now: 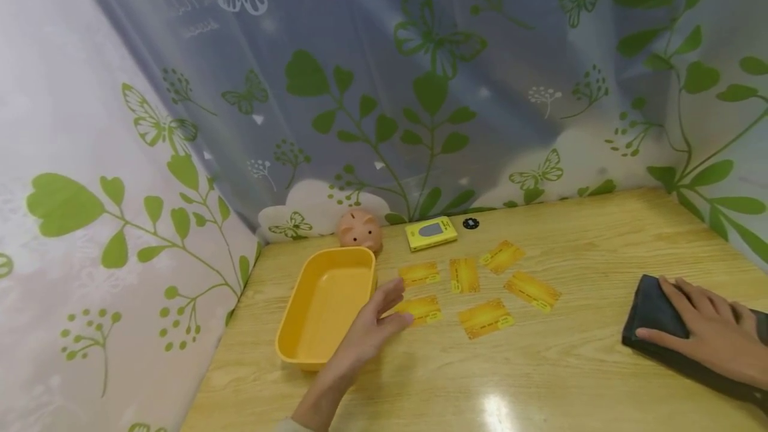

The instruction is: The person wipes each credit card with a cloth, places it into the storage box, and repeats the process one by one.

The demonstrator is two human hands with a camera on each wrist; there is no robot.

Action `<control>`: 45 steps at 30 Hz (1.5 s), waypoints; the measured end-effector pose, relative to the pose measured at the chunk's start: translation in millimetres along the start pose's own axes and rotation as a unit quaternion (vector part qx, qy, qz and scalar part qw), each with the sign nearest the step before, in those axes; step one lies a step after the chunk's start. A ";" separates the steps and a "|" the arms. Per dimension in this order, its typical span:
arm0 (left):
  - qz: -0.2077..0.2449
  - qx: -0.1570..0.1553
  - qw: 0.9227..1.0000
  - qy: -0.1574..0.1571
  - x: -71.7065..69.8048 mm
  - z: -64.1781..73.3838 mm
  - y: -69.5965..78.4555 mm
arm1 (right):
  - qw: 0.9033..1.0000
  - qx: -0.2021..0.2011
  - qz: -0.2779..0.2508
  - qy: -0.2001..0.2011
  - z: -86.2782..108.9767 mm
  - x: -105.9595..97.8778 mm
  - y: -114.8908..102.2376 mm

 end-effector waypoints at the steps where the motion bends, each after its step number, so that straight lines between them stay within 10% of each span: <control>1: 0.000 -0.010 1.000 0.001 1.4 -1.9 -3.1 | 1.000 -0.001 0.002 0.004 0.2 -0.5 0.0; 18: -0.139 -0.032 0.987 0.076 5.6 -23.0 -31.5 | 0.999 -0.019 0.003 0.040 2.2 -0.6 -0.1; 37: -0.305 -0.066 0.941 0.133 7.3 -40.4 -41.0 | 0.999 -0.009 0.013 0.051 8.1 3.1 0.9; 45: -0.275 -0.088 0.947 0.142 0.7 -45.4 -41.7 | 0.998 -0.013 0.018 0.062 5.8 1.0 -0.2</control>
Point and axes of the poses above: each hand's wrist, its own z-axis away from the middle knuckle, its own x-axis out of the palm, y = z × x, the point moved 6 cm from there along -z, towards the middle knuckle, and after that the axes turned 11 degrees about -y, right-handed, at the moved point
